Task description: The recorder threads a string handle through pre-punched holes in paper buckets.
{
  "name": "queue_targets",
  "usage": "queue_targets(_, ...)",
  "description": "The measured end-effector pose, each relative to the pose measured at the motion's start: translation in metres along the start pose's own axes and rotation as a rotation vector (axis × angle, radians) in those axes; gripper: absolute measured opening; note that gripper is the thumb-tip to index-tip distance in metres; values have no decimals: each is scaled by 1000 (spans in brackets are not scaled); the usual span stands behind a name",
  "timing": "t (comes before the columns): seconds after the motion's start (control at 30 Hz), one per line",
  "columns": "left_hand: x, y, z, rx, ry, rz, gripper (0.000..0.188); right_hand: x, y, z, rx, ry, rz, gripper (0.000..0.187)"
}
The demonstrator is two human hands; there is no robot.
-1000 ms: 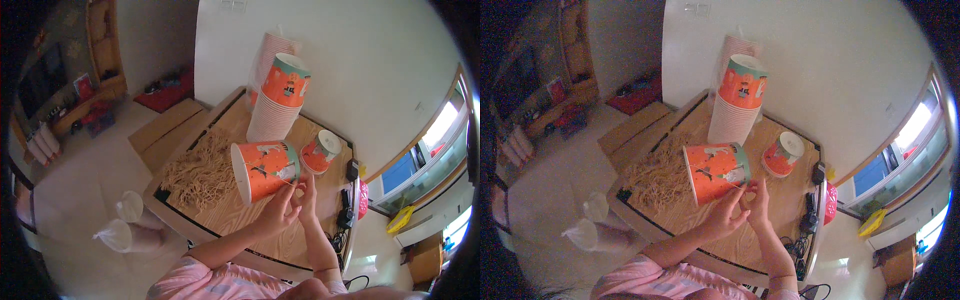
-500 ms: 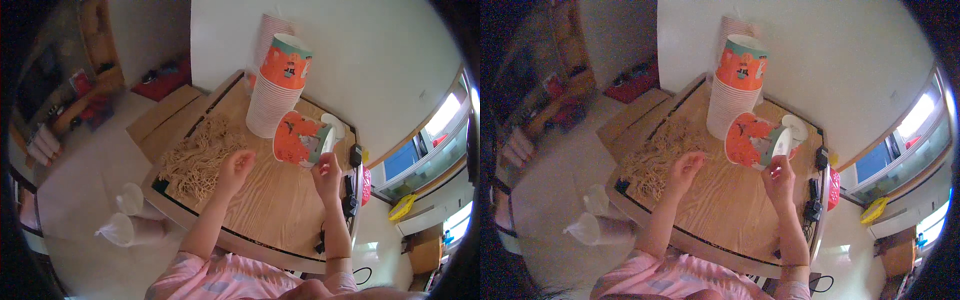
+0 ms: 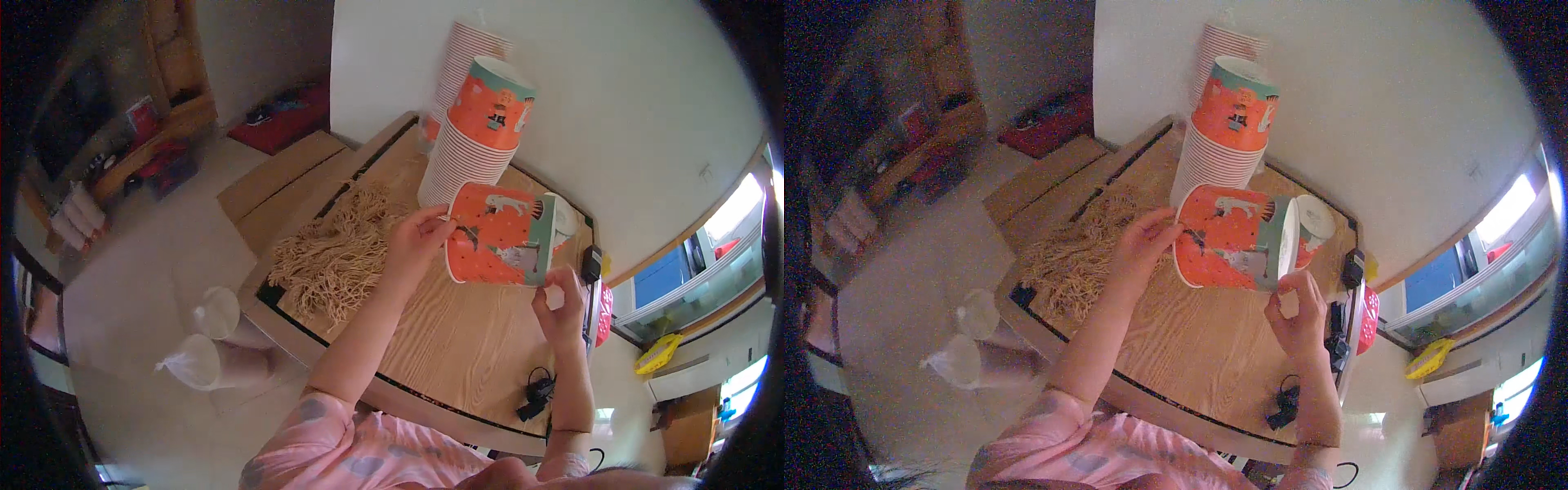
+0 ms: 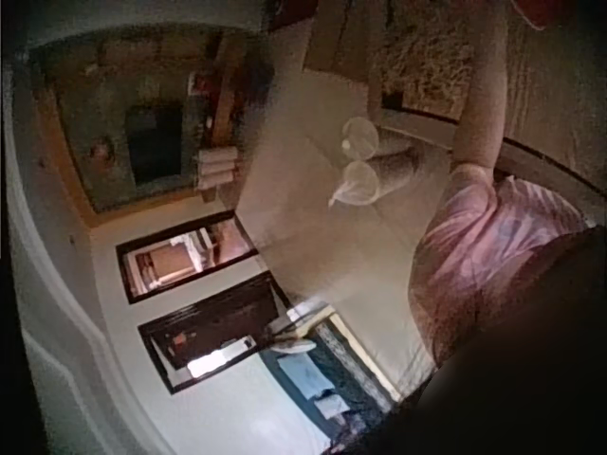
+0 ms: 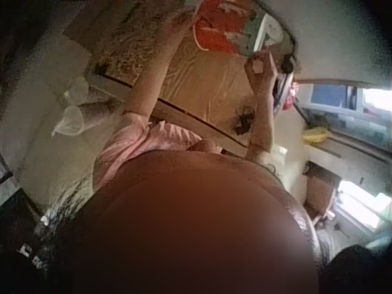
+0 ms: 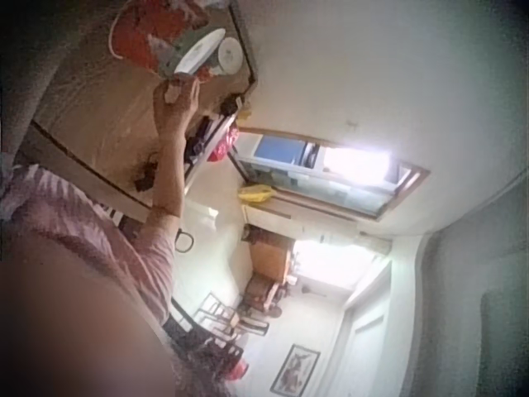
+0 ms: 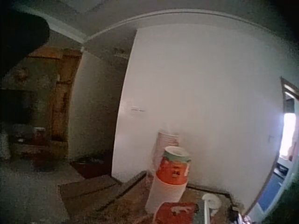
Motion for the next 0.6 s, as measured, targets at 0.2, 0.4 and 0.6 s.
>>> queue_targets(0.2,-8,-2,-9,-90,-16,-5,21,2,-5,-10,14,-48,-8,22)
queue_targets(0.4,-5,9,-14,-23,-101,6,20,2,-22,-22,74,-13,-62,21)
queue_targets(0.6,6,-9,-72,-285,90,-5,21,-41,-78,-23,361,-232,-41,15)
Point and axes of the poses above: each hand's wrist, its own x-axis away from the middle knuckle, its own y-axis out of the palm, z = x × y, the point moved 3 cm from there along -x, towards the middle knuckle, and after that the axes turned 5 degrees about y, right-handed, at the moved point
